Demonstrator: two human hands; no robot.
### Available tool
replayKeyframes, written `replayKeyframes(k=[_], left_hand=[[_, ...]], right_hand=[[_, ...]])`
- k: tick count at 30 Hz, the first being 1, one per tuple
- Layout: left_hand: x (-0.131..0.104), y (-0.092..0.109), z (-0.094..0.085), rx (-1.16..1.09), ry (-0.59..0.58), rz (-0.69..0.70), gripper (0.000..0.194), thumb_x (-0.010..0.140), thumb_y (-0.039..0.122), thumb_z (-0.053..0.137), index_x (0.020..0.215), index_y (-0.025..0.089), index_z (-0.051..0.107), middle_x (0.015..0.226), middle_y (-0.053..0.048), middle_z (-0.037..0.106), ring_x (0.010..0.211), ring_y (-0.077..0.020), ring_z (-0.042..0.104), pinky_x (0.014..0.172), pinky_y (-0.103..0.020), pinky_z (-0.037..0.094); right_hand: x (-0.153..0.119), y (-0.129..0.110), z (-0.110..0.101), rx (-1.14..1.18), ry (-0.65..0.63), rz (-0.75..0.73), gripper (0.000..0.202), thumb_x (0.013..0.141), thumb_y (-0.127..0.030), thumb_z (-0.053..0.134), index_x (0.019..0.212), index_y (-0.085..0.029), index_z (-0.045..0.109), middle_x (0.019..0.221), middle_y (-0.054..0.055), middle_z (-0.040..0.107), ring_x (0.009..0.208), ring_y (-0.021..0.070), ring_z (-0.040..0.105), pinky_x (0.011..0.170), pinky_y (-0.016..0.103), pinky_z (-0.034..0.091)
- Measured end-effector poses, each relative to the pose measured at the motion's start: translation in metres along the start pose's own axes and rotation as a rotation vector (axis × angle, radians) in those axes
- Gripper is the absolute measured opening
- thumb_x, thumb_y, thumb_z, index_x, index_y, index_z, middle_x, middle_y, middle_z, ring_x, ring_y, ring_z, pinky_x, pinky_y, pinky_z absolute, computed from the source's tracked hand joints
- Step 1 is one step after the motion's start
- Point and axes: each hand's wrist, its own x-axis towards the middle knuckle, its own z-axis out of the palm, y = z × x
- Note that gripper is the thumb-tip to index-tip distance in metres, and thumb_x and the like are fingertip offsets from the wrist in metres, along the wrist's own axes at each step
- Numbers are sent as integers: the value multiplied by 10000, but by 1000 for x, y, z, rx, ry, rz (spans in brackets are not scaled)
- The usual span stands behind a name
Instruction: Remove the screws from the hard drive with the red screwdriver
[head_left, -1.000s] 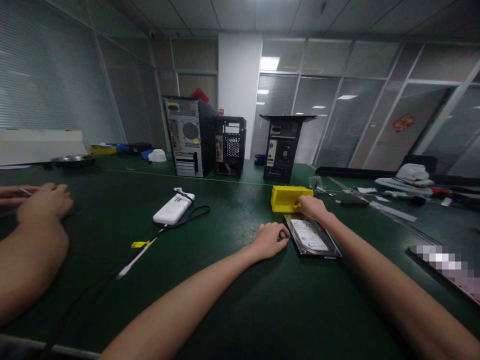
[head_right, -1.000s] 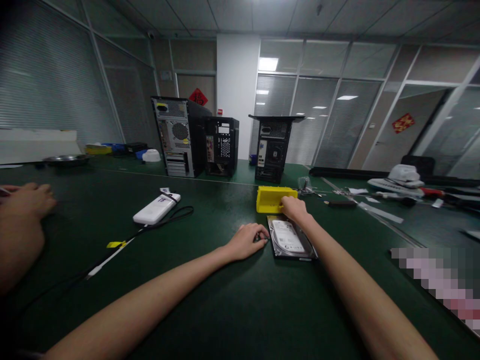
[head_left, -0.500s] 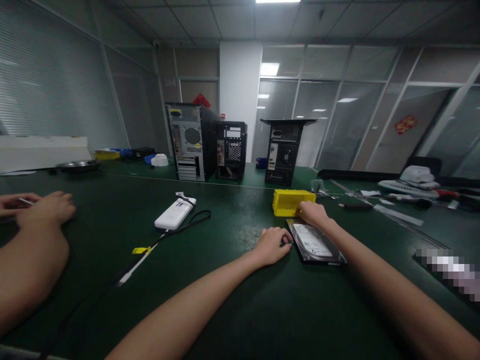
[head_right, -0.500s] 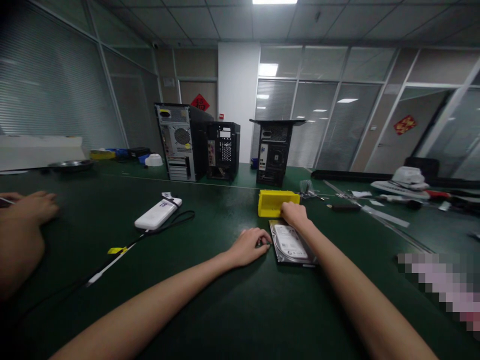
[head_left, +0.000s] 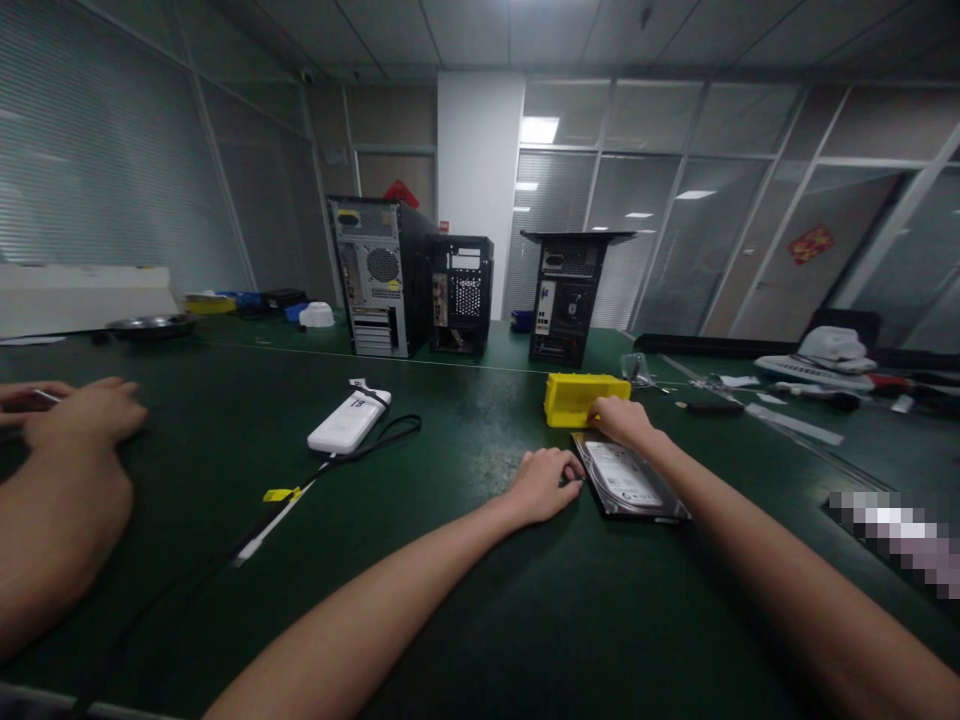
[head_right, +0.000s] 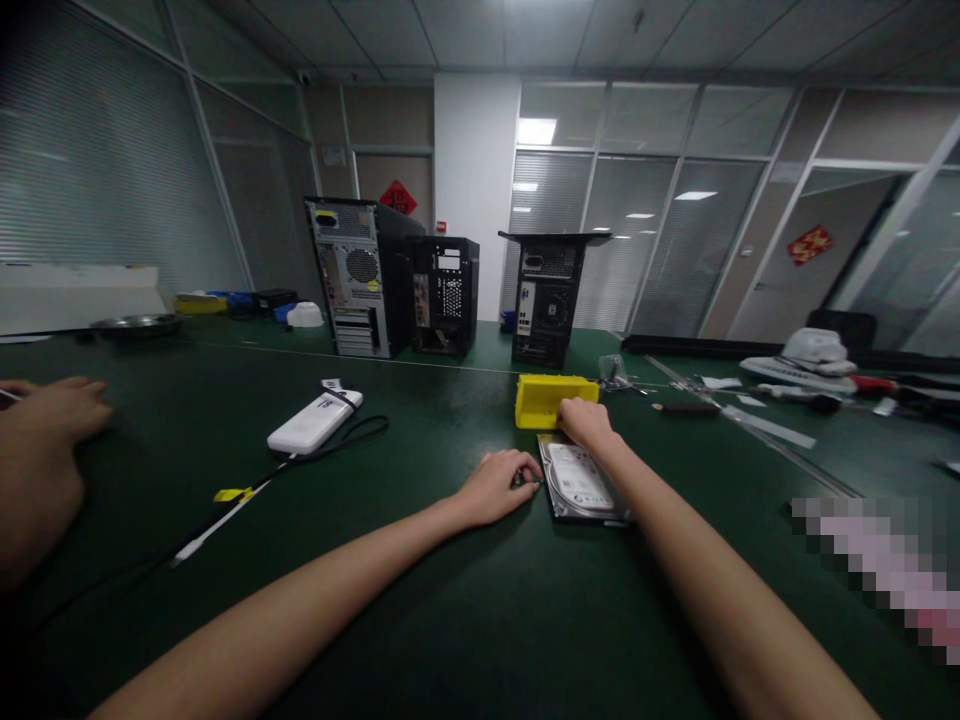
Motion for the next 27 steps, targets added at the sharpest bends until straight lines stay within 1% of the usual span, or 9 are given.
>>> replayKeyframes(k=[4, 6, 8, 11, 14, 17, 20, 23, 27], left_hand=[[0, 1, -1, 5, -11, -2, 175, 818, 263, 516, 961, 213, 603, 928, -10, 653, 926, -189, 572, 822, -318, 417], [0, 2, -2, 6, -13, -8, 175, 816, 266, 518, 958, 211, 603, 928, -12, 654, 928, -192, 572, 824, -322, 416], [0, 3, -2, 0, -9, -12, 173, 810, 259, 520, 952, 208, 605, 927, -13, 654, 923, -192, 573, 819, -321, 418], [-1, 3, -2, -10, -1, -18, 171, 806, 250, 520, 948, 209, 607, 934, -15, 654, 922, -192, 575, 818, -321, 420], [-1, 2, -2, -7, -5, -18, 171, 811, 252, 518, 952, 210, 606, 945, -17, 653, 933, -191, 574, 837, -324, 417], [-1, 2, -2, -6, -8, -13, 172, 815, 252, 515, 955, 212, 606, 949, -17, 649, 940, -190, 570, 848, -325, 416], [-1, 3, -2, -8, -6, -12, 173, 814, 250, 516, 956, 215, 607, 950, -16, 648, 939, -190, 570, 846, -324, 417], [-1, 2, -2, -9, -2, -12, 175, 810, 248, 519, 955, 213, 609, 943, -15, 652, 932, -190, 571, 845, -325, 417], [-1, 1, -1, -17, 9, -5, 173, 801, 237, 517, 945, 210, 610, 934, -13, 652, 920, -190, 572, 829, -324, 420]], right_hand=[[0, 0, 0, 25, 25, -6, 285, 813, -233, 498, 1006, -172, 699, 1042, 167, 664, 966, 280, 627, 787, 357, 446], [1, 1, 0, 58, 35, -11, 280, 804, -235, 509, 1003, -182, 699, 1059, 161, 658, 971, 269, 619, 784, 343, 441], [2, 2, 1, 116, 36, -30, 269, 793, -268, 530, 988, -202, 703, 1051, 135, 663, 959, 251, 617, 762, 313, 439], [3, 3, 1, 240, 5, -93, 255, 776, -337, 558, 916, -200, 722, 909, 73, 699, 833, 188, 632, 678, 238, 433], [3, 5, 1, 361, -32, -156, 256, 766, -333, 565, 851, -163, 736, 774, 36, 701, 711, 139, 614, 603, 192, 410], [2, 6, 2, 446, -51, -177, 262, 757, -312, 565, 842, -136, 739, 740, 35, 698, 666, 131, 597, 565, 188, 398], [2, 7, 5, 503, -63, -179, 252, 742, -310, 585, 831, -132, 741, 744, 42, 701, 659, 131, 592, 558, 190, 400], [2, 6, 8, 535, -68, -171, 255, 739, -317, 597, 839, -129, 738, 739, 54, 700, 629, 129, 584, 535, 194, 394], [0, 3, 12, 554, -64, -166, 274, 744, -350, 601, 838, -128, 730, 682, 52, 682, 545, 110, 554, 500, 197, 374]])
